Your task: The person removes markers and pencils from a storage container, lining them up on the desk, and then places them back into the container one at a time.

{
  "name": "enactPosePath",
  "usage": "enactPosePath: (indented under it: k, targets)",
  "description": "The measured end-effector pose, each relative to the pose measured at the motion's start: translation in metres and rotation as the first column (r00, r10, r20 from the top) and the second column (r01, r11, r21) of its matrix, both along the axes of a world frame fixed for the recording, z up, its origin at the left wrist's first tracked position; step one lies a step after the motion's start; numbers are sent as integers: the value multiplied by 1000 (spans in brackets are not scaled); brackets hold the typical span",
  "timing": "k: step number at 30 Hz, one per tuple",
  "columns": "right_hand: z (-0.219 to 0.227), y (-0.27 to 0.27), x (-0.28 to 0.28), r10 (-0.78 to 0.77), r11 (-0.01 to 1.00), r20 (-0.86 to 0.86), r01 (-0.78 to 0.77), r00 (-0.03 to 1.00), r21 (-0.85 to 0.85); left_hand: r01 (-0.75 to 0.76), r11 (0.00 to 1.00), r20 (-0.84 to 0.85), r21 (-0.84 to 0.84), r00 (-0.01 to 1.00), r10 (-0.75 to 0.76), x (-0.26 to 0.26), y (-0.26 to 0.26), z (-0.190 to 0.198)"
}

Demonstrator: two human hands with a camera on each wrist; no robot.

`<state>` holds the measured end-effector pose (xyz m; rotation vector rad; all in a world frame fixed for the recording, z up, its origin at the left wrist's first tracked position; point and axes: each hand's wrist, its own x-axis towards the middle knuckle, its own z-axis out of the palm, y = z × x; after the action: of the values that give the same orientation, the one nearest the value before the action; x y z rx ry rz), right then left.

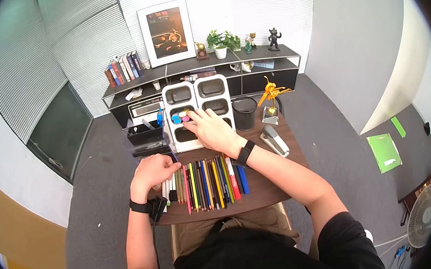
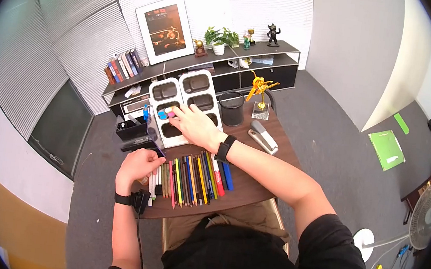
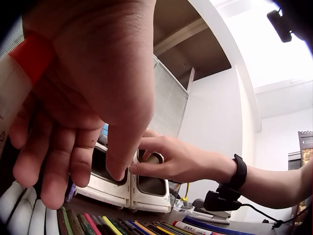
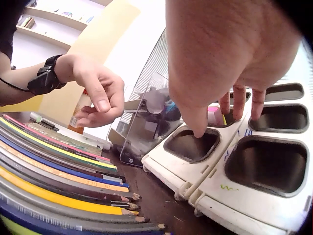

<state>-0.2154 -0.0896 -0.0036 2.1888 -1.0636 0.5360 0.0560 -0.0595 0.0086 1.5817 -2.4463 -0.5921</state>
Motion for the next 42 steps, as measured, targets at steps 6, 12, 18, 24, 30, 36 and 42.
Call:
enactPosePath:
  k: [6,12,18,24,30,36,42]
  targets:
    - [12,6,-1,72,997,67,-72,995,5,24,1000,11,-20,1000,-24,1,-1,1]
    - [46,28,-7,239,967,525,-248,817,-56,14,1000,3,-26,1000,-14,1,0,1]
    - [72,82,-38,67,899,859,-404,508,169,32,999,12,-26,999,-32,2,0,2]
    - [6,113,-114,-270,679,746,-429,609,596,17,999,20,-38,1000,-16,0,0,0]
    - [-8,146,-129,-503,438,557,-361,661,823,-3,1000,14,-10,1000,3,-1,1,2]
    - [26,158,-144,-533,290,440,-333,723,897,9,1000,13,-27,1000,-8,-1,0,1]
    - [18,154,-151,-552,331,527,-410,647,850,20,1000,5,-24,1000,-20,1,-2,0]
